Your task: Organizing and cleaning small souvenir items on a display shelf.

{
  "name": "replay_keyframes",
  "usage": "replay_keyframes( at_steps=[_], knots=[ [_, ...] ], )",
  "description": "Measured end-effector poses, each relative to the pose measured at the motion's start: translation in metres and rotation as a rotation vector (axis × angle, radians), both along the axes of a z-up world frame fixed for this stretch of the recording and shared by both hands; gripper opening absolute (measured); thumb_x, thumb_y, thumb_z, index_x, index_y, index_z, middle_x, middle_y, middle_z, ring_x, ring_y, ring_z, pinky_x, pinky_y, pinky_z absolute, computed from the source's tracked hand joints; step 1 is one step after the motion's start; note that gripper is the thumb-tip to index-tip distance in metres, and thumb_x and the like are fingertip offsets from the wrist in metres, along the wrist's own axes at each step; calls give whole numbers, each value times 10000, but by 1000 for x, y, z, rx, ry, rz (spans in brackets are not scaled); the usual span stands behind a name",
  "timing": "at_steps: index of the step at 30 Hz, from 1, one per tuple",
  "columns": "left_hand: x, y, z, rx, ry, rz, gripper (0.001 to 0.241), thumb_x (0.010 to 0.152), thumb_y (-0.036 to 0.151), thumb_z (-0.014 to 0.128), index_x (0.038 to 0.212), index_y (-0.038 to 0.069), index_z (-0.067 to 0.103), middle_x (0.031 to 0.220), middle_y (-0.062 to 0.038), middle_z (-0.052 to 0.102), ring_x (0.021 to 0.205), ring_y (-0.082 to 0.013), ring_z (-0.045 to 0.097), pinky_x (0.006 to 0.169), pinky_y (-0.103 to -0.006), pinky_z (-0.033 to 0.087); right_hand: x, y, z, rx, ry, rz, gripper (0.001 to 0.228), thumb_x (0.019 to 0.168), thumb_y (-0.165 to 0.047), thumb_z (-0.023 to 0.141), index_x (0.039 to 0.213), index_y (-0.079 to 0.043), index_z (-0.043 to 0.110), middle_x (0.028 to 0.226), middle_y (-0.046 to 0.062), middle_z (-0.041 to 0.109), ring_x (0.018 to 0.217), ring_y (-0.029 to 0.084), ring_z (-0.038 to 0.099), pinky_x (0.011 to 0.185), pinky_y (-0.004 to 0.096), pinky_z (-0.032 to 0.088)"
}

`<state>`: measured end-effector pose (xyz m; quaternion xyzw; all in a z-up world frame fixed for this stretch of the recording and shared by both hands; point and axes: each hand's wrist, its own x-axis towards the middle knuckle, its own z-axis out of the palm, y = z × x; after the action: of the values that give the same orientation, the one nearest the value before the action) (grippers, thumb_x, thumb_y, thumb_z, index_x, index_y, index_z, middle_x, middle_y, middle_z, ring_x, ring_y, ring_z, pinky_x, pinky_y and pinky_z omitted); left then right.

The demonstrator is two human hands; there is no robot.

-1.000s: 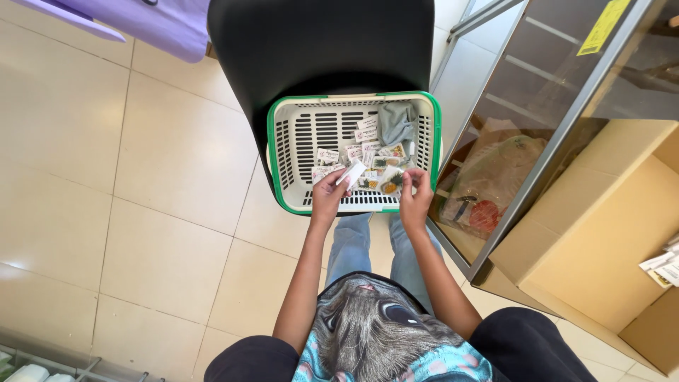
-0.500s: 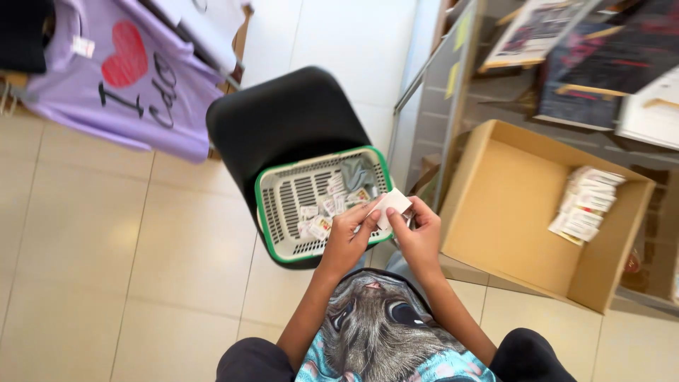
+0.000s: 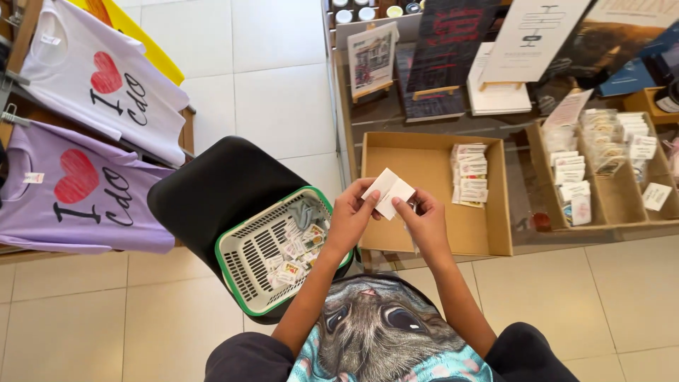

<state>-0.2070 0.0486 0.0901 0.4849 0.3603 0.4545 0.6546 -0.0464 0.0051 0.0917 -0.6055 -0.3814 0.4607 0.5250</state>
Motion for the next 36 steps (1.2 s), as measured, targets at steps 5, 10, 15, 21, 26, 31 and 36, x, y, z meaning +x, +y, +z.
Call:
replay_keyframes(
  at_steps=[5, 10, 15, 21, 26, 31, 36],
  knots=[
    [37, 1, -33, 9, -3, 45, 234, 1029, 131, 640, 1203, -25, 653, 1016, -49, 725, 791, -64, 642, 682, -231, 538, 60, 3, -43, -28, -4, 43, 208, 932, -162, 744, 1068, -32, 655, 819, -32, 630, 711, 39, 530, 604, 219, 410],
    [53, 9, -45, 31, 83, 120, 230, 997, 100, 689, 1180, -36, 654, 997, -71, 721, 830, -71, 660, 699, -227, 544, 111, 1, -47, 42, 212, 26, 329, 992, -164, 591, 1298, -53, 540, 964, 10, 602, 895, 89, 569, 789, 230, 460],
    [62, 17, -93, -197, -143, 169, 318, 939, 98, 735, 1225, -30, 683, 1066, -67, 732, 863, -92, 647, 737, -238, 535, 121, 15, -65, 22, 147, 202, 528, 911, 40, 539, 1409, -85, 417, 1103, 58, 565, 1039, 147, 569, 940, 285, 465],
    [64, 21, -161, -342, -220, 71, 298, 927, 170, 785, 1132, -37, 722, 1149, -34, 733, 1034, -108, 680, 909, -227, 541, 121, 36, -135, -62, 166, 271, 533, 893, 64, 651, 1380, -46, 462, 1190, 66, 554, 1053, 159, 606, 882, 306, 545],
    [79, 16, -166, -471, -118, -16, 267, 924, 192, 793, 1108, 5, 743, 1046, -18, 737, 920, -100, 663, 768, -238, 505, 121, 41, -125, -51, 158, 261, 563, 862, 1, 700, 1359, -65, 443, 1239, 65, 554, 1084, 182, 619, 851, 322, 565],
    [103, 13, -165, -570, -113, 18, 259, 908, 195, 776, 1085, 9, 743, 943, -31, 744, 839, -123, 688, 718, -279, 554, 122, 23, -76, 241, -335, 27, 516, 849, -72, 789, 1281, -63, 508, 1265, 97, 509, 1156, 228, 563, 896, 366, 525],
    [119, 8, -178, -341, -55, 83, 237, 972, 154, 715, 1136, -16, 736, 992, -8, 747, 909, -64, 654, 820, -224, 505, 124, 23, -54, 538, -893, 180, 204, 784, -148, 863, 940, -125, 734, 1001, 24, 645, 1004, 233, 574, 858, 415, 400]
  ],
)
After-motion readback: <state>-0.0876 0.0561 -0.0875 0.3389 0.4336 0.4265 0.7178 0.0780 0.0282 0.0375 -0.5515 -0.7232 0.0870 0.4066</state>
